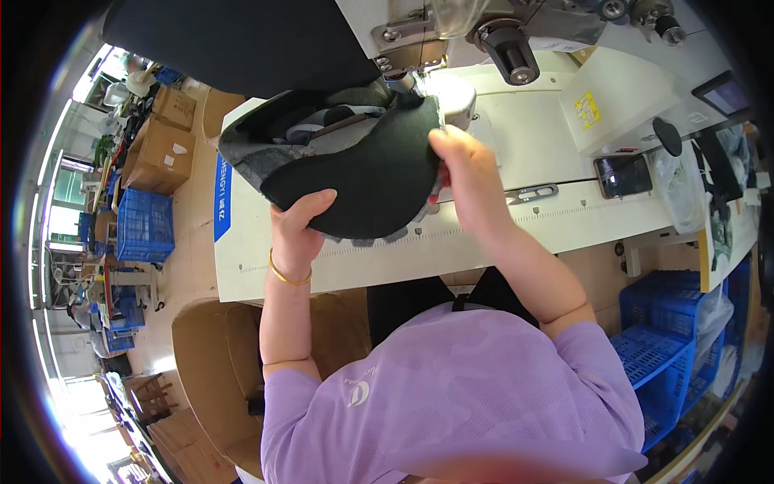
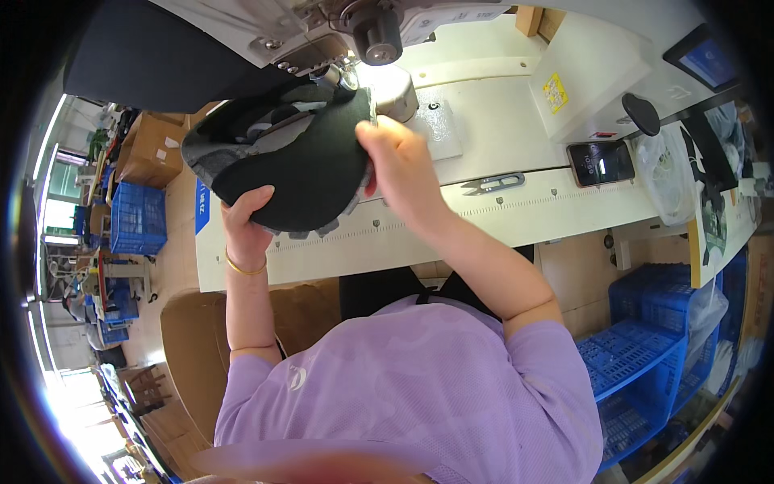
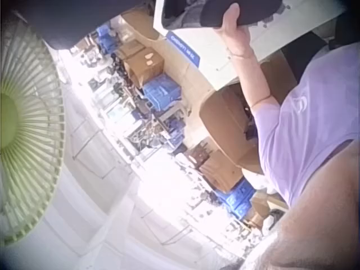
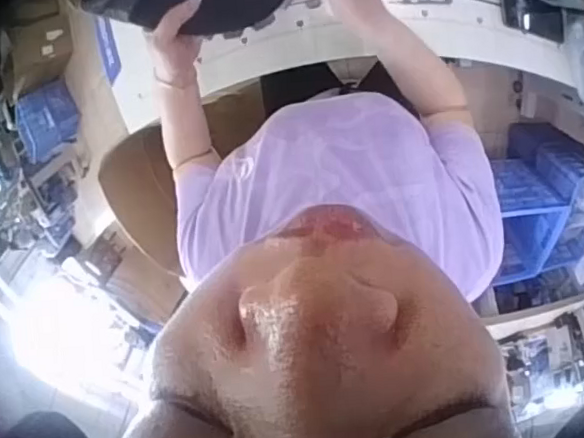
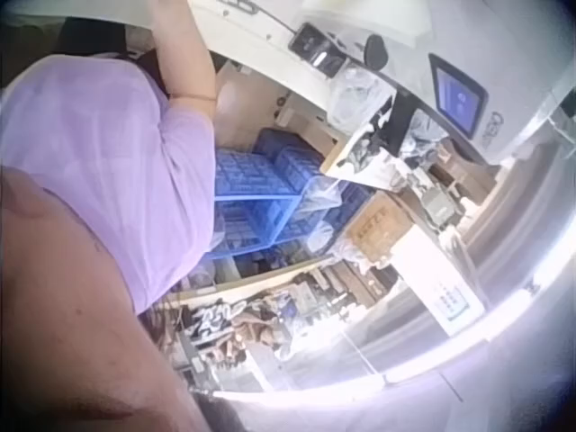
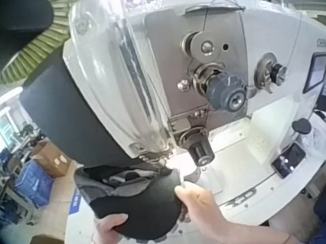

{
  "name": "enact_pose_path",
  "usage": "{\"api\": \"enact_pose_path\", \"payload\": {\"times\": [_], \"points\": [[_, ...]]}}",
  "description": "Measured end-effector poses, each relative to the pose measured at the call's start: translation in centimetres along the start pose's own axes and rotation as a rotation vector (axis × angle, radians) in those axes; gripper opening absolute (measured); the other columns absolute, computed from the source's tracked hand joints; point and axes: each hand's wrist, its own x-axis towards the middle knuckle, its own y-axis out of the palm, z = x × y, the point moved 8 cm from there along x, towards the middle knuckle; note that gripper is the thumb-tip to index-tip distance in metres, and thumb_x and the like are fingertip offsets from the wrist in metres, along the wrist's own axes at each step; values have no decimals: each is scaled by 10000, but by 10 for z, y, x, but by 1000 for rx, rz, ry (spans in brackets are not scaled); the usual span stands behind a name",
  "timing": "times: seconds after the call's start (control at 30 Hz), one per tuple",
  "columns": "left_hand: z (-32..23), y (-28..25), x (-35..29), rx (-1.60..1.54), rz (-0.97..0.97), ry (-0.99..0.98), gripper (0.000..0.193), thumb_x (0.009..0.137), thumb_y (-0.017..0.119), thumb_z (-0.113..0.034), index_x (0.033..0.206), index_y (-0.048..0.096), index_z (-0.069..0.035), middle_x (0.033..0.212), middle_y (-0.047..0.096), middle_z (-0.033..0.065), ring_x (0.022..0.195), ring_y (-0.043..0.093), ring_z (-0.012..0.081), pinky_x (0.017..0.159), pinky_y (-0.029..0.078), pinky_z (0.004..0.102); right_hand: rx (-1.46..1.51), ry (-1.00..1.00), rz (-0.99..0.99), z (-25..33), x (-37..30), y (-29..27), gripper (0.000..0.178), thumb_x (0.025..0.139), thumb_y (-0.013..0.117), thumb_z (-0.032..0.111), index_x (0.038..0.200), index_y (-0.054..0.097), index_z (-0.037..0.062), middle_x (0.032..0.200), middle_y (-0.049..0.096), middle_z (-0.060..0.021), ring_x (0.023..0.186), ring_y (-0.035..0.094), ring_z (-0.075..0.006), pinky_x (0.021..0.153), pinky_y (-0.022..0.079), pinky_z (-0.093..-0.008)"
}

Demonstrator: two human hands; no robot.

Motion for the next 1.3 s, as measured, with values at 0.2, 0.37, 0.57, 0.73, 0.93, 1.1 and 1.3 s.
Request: {"api": "enact_pose_path", "payload": {"times": [0.2,0.37,0.57,0.73,0.93,1.1,1.3], "points": [[0,6,7,-77,-76,16,158,694,575,59,819,671,42,889,681,131,815,666,216,742,540,300,83,-72,80,6,-10,18,267,983,416,266,959,538,29,744,621,-57,542,595,-128,457,436,-228],[2,-5,6,-52,-83,38,140,690,565,62,783,670,57,892,680,138,820,668,215,758,536,300,81,-75,91,3,-6,18,266,982,415,263,956,529,23,731,625,-61,530,600,-142,459,441,-230],[-8,-2,7,117,-32,159,169,697,552,60,821,667,48,907,678,134,821,666,223,765,534,308,89,-74,98,3,-7,20,271,985,414,268,965,524,22,739,626,-63,538,602,-142,469,448,-229],[-3,9,5,-55,-44,7,274,714,566,53,977,637,26,959,670,123,871,656,225,799,525,317,42,-62,112,4,-16,22,284,992,413,282,991,514,16,781,632,-71,576,616,-143,492,457,-227],[2,12,4,-65,51,1,370,748,608,22,1117,584,10,1064,644,122,941,634,220,846,510,321,77,-65,107,2,-30,25,265,980,469,284,935,490,24,757,622,-62,583,619,-114,477,440,-203],[4,14,8,-29,141,16,381,765,636,-10,1140,570,12,1079,639,121,976,623,223,868,502,330,99,-77,112,8,-24,24,259,980,469,277,916,491,26,750,619,-58,596,621,-114,484,445,-210],[3,20,15,-50,66,22,395,767,639,-11,1156,569,8,1098,635,117,995,619,218,897,484,320,105,-62,117,9,-13,20,273,988,448,280,982,531,20,817,634,-71,606,617,-142,516,459,-229]]}}
